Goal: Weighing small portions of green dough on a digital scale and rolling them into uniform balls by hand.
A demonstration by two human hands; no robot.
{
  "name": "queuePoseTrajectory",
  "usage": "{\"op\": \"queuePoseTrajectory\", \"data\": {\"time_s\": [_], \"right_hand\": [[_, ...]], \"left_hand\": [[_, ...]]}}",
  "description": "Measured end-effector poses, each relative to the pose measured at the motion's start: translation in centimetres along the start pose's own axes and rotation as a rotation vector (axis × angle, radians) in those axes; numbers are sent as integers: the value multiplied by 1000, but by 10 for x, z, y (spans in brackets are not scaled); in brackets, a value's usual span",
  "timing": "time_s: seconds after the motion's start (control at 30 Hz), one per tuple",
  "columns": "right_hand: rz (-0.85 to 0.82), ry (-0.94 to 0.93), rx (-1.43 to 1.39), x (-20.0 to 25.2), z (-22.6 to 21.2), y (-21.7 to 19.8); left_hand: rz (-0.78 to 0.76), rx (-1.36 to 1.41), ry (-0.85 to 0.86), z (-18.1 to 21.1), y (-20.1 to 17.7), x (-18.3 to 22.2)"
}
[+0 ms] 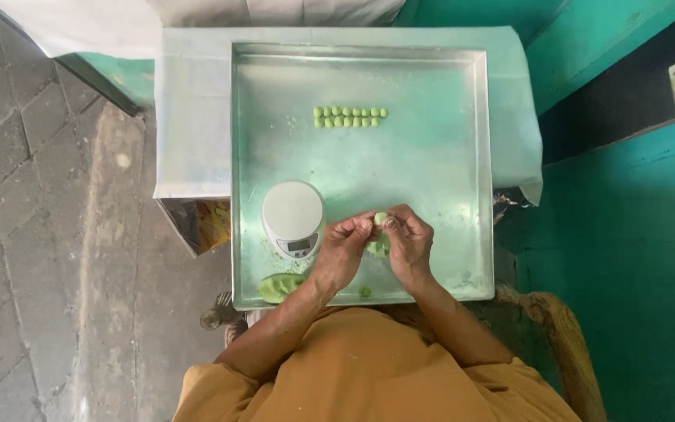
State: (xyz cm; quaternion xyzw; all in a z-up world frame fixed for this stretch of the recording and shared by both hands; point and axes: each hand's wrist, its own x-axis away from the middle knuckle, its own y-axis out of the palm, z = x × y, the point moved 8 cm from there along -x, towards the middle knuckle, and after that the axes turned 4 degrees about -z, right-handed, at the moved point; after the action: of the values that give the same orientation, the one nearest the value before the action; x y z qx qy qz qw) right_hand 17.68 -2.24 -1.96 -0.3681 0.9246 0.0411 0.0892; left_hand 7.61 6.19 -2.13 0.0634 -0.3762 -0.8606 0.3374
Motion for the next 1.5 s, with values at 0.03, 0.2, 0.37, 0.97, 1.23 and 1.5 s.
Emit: {"op": "queuePoseTrajectory", "data": {"time_s": [0.03, 0.2, 0.37, 0.97, 1.23, 1.5], "right_hand": [[45, 8, -21, 1, 9, -5], [54, 22, -107, 0, 13, -8], [-69, 6, -69, 0, -7, 4], [-223, -286, -296, 5, 12, -11], [-205, -306, -167, 14, -7, -13], [-121, -378, 165, 11, -24, -8]], "left_hand": [[7, -53, 4, -3, -5, 0], [49, -149, 23, -10, -16, -7], [48, -205, 32, -9, -17, -13], [-151, -313, -28, 11, 23, 17], [-100, -396, 39, 0, -6, 8], [-58, -398, 14, 39, 11, 22]]}}
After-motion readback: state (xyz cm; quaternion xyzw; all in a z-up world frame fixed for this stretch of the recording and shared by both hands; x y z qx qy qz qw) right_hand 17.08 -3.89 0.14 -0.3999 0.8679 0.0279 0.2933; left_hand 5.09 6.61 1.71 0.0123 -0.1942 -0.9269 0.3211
